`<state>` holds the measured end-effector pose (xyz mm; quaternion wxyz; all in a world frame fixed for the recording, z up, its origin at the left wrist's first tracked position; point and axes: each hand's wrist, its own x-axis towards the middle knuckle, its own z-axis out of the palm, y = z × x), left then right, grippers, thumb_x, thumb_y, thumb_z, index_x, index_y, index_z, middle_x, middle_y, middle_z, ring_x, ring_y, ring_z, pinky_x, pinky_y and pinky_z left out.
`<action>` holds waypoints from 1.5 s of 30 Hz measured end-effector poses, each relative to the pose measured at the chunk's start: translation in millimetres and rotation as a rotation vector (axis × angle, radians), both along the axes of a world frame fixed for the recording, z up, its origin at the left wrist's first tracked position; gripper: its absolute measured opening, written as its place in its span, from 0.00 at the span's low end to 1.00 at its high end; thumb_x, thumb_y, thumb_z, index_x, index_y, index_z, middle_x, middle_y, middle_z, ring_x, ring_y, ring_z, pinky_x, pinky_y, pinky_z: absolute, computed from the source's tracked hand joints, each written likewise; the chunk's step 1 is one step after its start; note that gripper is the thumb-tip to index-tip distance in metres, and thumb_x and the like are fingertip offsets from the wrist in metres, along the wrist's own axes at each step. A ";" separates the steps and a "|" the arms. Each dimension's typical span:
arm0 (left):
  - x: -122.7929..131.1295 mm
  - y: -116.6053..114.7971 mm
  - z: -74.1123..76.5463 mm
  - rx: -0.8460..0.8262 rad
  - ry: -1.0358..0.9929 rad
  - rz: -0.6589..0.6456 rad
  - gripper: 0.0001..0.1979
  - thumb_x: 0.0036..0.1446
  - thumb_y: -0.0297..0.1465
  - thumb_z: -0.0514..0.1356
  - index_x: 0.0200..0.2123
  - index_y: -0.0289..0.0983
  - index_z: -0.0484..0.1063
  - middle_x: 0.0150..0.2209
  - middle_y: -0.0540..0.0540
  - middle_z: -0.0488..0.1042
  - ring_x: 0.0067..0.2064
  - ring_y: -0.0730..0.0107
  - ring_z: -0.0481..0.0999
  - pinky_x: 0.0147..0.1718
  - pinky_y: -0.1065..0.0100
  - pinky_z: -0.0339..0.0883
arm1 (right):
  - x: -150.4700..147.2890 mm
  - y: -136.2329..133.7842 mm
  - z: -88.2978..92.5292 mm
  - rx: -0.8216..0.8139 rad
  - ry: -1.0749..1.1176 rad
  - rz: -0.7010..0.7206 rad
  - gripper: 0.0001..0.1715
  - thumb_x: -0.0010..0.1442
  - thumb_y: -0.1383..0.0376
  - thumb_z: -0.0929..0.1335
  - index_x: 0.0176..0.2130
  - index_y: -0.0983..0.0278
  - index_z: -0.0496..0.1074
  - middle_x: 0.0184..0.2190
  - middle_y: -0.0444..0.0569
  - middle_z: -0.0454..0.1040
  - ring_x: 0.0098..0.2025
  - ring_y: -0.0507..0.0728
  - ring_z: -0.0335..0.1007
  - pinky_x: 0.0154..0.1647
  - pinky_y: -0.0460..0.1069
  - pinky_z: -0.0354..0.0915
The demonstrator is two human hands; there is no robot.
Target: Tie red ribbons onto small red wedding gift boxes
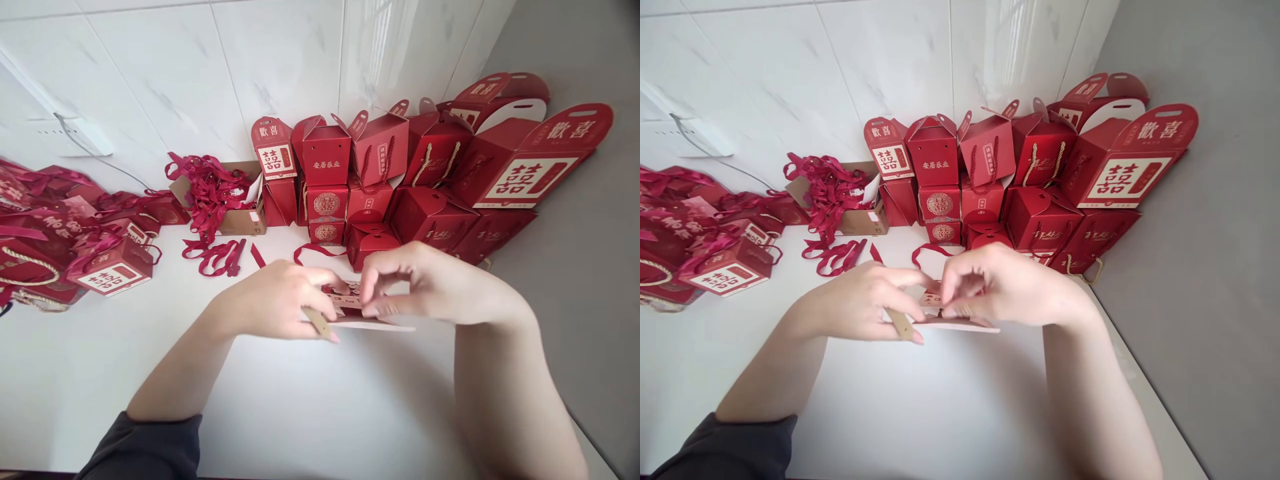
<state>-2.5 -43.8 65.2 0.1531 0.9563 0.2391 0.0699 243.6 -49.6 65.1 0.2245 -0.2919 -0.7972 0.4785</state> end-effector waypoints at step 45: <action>5.9 48.3 -32.7 -0.336 -0.346 0.341 0.18 0.55 0.35 0.63 0.49 0.39 0.75 0.48 0.45 0.78 0.47 0.64 0.77 0.45 0.66 0.71 | -1.4 24.6 -21.5 0.333 -0.229 -0.246 0.04 0.58 0.70 0.68 0.31 0.61 0.73 0.28 0.42 0.76 0.28 0.52 0.69 0.27 0.46 0.61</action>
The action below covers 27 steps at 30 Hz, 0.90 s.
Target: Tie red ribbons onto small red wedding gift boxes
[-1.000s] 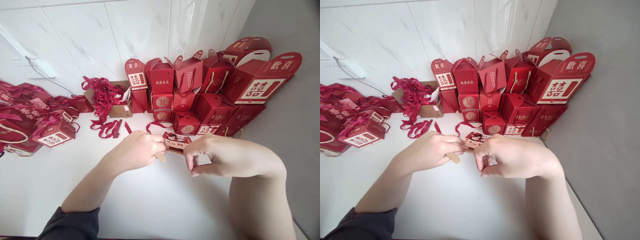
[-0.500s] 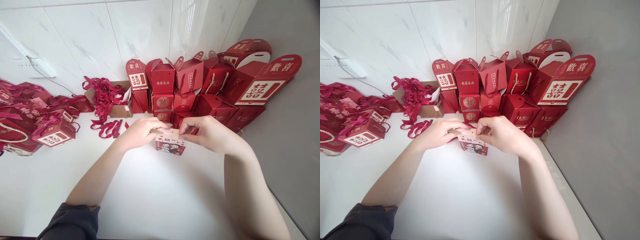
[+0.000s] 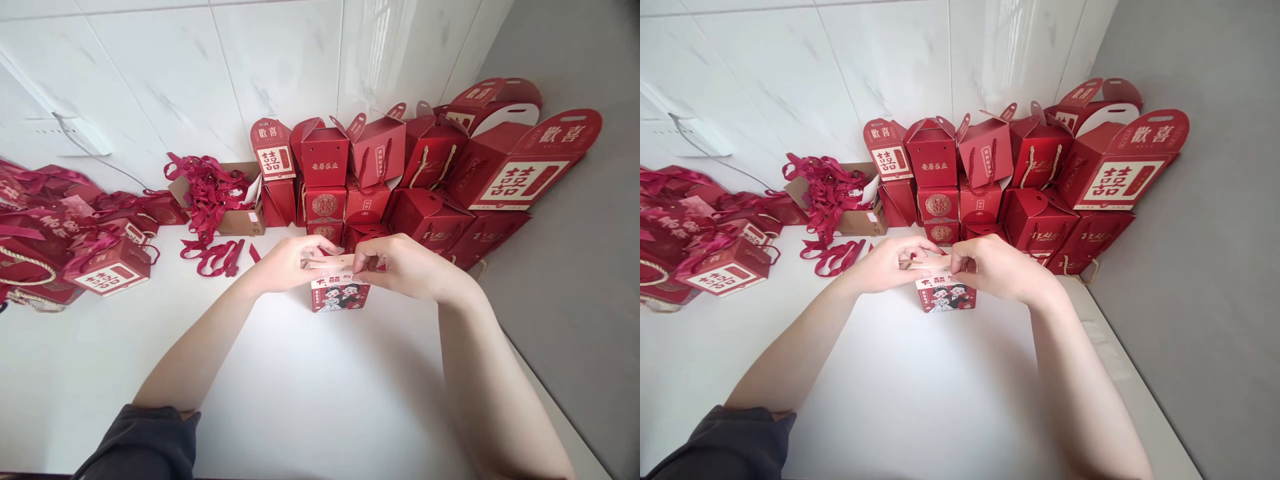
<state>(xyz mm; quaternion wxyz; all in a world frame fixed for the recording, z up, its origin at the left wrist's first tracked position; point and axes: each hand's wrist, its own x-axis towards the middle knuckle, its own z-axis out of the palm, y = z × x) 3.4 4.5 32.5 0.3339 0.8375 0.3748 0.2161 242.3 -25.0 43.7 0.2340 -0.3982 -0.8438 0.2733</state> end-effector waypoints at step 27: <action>1.6 5.6 -9.8 -0.037 0.062 0.259 0.16 0.60 0.43 0.56 0.36 0.37 0.78 0.31 0.47 0.77 0.33 0.67 0.75 0.30 0.67 0.65 | -16.8 15.6 -23.6 0.125 0.187 -0.093 0.05 0.61 0.69 0.68 0.35 0.62 0.75 0.33 0.44 0.78 0.34 0.55 0.73 0.31 0.46 0.65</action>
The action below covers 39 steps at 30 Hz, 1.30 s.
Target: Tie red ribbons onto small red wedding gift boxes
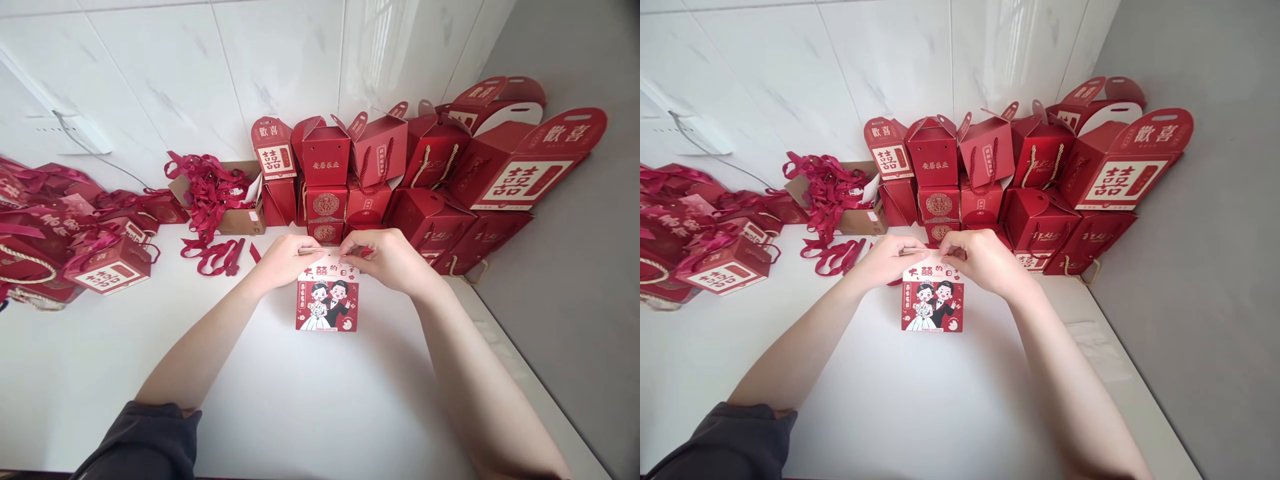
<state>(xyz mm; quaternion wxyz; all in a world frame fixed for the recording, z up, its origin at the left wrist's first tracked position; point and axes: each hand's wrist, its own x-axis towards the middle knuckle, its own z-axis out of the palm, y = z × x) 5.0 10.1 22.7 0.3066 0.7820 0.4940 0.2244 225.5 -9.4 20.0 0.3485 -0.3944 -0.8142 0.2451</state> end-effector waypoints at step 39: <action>4.4 -19.4 12.2 0.217 0.162 0.094 0.12 0.53 0.34 0.60 0.36 0.40 0.82 0.28 0.47 0.79 0.29 0.68 0.73 0.25 0.70 0.60 | -7.7 16.8 -25.5 -0.532 0.389 0.283 0.07 0.60 0.63 0.72 0.37 0.66 0.74 0.35 0.48 0.78 0.39 0.56 0.76 0.41 0.51 0.70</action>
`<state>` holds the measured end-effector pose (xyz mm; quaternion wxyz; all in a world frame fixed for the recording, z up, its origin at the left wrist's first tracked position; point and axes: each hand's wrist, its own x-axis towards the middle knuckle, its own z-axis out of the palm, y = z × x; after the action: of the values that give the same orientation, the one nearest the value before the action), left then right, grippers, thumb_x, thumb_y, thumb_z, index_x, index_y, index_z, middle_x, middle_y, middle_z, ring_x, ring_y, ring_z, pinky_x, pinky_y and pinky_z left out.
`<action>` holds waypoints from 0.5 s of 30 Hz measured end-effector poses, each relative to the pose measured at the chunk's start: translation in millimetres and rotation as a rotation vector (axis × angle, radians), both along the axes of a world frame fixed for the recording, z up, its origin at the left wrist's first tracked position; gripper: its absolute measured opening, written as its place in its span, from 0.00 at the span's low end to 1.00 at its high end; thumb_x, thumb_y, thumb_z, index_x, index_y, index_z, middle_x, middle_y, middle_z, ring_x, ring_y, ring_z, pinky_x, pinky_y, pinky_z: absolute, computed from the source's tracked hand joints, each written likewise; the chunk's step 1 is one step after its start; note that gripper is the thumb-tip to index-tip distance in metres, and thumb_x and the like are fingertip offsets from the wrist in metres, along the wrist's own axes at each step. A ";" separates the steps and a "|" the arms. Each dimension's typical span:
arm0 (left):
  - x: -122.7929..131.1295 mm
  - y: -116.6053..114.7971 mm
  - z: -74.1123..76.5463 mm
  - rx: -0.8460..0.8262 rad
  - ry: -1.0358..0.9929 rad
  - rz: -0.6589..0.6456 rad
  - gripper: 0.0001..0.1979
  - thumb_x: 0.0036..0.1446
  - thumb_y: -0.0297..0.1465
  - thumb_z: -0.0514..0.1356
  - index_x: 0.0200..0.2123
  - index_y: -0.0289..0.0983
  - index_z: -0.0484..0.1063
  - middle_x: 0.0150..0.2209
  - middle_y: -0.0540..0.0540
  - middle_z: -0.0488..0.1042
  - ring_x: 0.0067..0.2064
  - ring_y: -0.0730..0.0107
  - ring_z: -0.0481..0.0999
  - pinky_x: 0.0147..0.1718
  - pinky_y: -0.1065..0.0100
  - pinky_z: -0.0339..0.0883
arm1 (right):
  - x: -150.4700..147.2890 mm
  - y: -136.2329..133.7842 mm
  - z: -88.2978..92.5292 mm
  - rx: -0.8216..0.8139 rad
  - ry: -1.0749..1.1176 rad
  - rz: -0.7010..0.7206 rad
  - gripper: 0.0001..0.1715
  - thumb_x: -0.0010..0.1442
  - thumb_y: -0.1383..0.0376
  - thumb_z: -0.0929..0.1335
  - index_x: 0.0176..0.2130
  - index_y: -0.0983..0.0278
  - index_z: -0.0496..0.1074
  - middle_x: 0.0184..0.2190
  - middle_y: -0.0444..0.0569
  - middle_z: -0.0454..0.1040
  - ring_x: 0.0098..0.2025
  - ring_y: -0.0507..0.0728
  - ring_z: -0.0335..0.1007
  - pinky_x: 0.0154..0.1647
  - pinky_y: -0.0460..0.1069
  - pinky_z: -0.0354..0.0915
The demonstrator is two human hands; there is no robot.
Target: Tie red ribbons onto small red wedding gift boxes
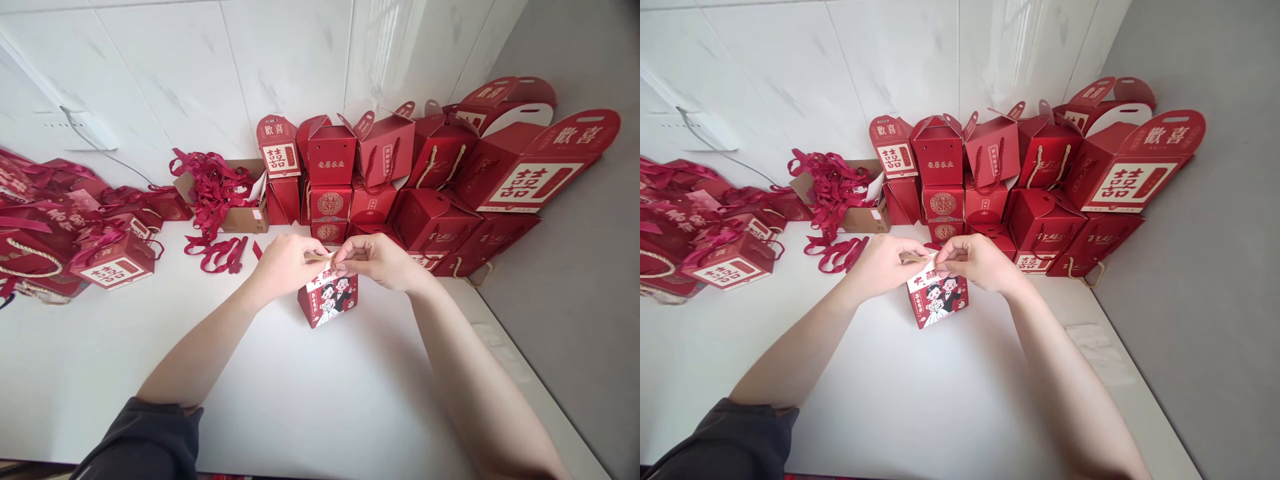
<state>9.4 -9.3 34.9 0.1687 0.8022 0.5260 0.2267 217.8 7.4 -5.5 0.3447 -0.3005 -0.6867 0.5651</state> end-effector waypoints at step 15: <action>-6.5 -2.8 6.3 -0.094 0.005 -0.243 0.10 0.56 0.35 0.60 0.35 0.39 0.80 0.28 0.49 0.77 0.29 0.70 0.72 0.28 0.70 0.60 | -2.9 -16.8 19.2 0.731 -0.489 -0.347 0.07 0.56 0.69 0.72 0.38 0.62 0.73 0.42 0.51 0.74 0.44 0.61 0.69 0.43 0.53 0.64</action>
<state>2.9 -12.1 41.2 0.2309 0.8517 0.4356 0.1777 214.9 -9.4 13.7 0.3454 -0.3939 -0.8413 0.1331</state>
